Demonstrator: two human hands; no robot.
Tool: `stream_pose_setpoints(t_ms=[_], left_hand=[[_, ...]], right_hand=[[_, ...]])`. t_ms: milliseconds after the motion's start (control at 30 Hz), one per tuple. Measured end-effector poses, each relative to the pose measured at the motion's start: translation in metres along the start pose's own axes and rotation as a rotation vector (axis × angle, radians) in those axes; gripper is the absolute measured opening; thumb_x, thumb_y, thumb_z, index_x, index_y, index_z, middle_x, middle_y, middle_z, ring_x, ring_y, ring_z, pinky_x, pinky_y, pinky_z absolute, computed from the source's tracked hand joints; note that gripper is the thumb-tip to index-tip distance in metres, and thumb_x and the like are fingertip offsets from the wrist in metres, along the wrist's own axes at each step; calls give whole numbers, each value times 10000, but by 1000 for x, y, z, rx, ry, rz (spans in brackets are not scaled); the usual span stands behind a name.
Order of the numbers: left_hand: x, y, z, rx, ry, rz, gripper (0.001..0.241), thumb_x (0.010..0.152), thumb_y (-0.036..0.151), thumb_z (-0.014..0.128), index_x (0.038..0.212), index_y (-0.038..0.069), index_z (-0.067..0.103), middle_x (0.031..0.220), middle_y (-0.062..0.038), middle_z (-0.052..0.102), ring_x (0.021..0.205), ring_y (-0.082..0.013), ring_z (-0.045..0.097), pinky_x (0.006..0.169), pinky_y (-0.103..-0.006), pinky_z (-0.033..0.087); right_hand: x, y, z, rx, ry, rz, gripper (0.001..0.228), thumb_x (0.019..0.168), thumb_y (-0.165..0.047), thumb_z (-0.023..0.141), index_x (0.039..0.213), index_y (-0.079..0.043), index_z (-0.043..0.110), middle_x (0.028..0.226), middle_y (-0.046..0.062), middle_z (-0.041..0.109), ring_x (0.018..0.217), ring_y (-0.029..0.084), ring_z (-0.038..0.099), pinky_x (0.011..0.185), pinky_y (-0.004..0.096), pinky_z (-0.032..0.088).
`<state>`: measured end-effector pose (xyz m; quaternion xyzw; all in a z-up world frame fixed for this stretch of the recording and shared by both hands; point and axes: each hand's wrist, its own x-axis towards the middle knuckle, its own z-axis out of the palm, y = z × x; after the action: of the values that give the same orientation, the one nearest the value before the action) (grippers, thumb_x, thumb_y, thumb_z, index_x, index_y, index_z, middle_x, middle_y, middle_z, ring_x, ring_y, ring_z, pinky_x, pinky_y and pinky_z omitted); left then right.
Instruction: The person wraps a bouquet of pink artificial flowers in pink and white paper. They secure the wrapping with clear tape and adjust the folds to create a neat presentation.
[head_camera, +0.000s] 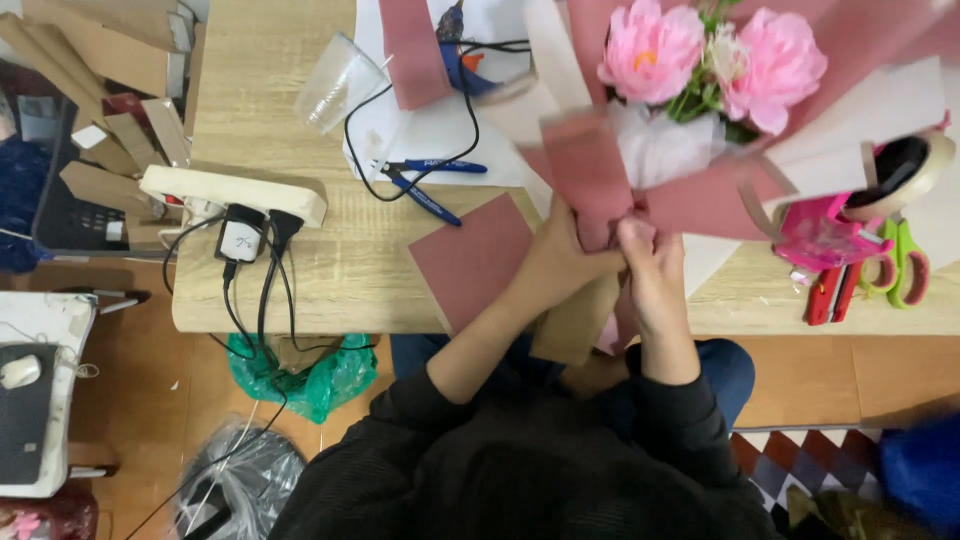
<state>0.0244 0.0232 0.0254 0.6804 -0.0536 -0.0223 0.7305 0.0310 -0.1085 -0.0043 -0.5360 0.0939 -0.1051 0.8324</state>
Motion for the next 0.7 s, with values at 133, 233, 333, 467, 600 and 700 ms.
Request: stream_pose_setpoints(t_ms=[133,233,333,467,600,700], left_hand=[[8,21,-50,-102,152,13,1095,708,286,936,1530,6,269,1535,-301,424,1463,-468,391,1217,-641,282],[8,13,-95,-101,228,71,1036,746,222,976,1524,51,313,1515,-218,471,1453,-341,425,1224,-577,300],[7,11,-115,-133,244,106,940,804,123,953,1521,72,346,1483,-154,515,1413,-254,463,1218,-535,335],[3,0,-130,-196,246,-23,880,816,118,933,1516,136,400,1426,-120,586,1348,-225,551,1148,-475,451],[10,-9,-101,-254,188,-123,905,821,166,921,1544,116,379,1452,-154,553,1357,-249,515,1150,-487,433],[22,-6,-77,-263,42,-161,1023,797,201,936,1578,47,293,1524,-244,436,1454,-347,410,1207,-528,337]], right_hand=[[-12,-52,-11,-639,-460,-289,582,1117,-237,529,1609,-50,280,1570,242,389,1456,422,368,1198,619,242],[-33,-76,-20,-1239,-649,-513,638,995,-304,628,1557,-75,432,1502,223,504,1429,446,427,1191,655,149],[-46,-55,-53,-1521,-792,-575,757,853,-485,721,1524,-192,532,1540,115,526,1484,333,403,1230,637,-20],[-42,-34,-87,-1580,-708,-494,893,818,-651,651,1576,-222,450,1649,101,398,1557,299,284,1231,656,-92],[-15,-29,-87,-1571,-635,-492,776,924,-603,578,1569,-183,482,1622,138,450,1553,313,320,1249,608,-100],[14,-34,-71,-1462,-632,-518,658,984,-475,612,1547,-149,516,1580,154,488,1515,352,370,1245,631,-28]])
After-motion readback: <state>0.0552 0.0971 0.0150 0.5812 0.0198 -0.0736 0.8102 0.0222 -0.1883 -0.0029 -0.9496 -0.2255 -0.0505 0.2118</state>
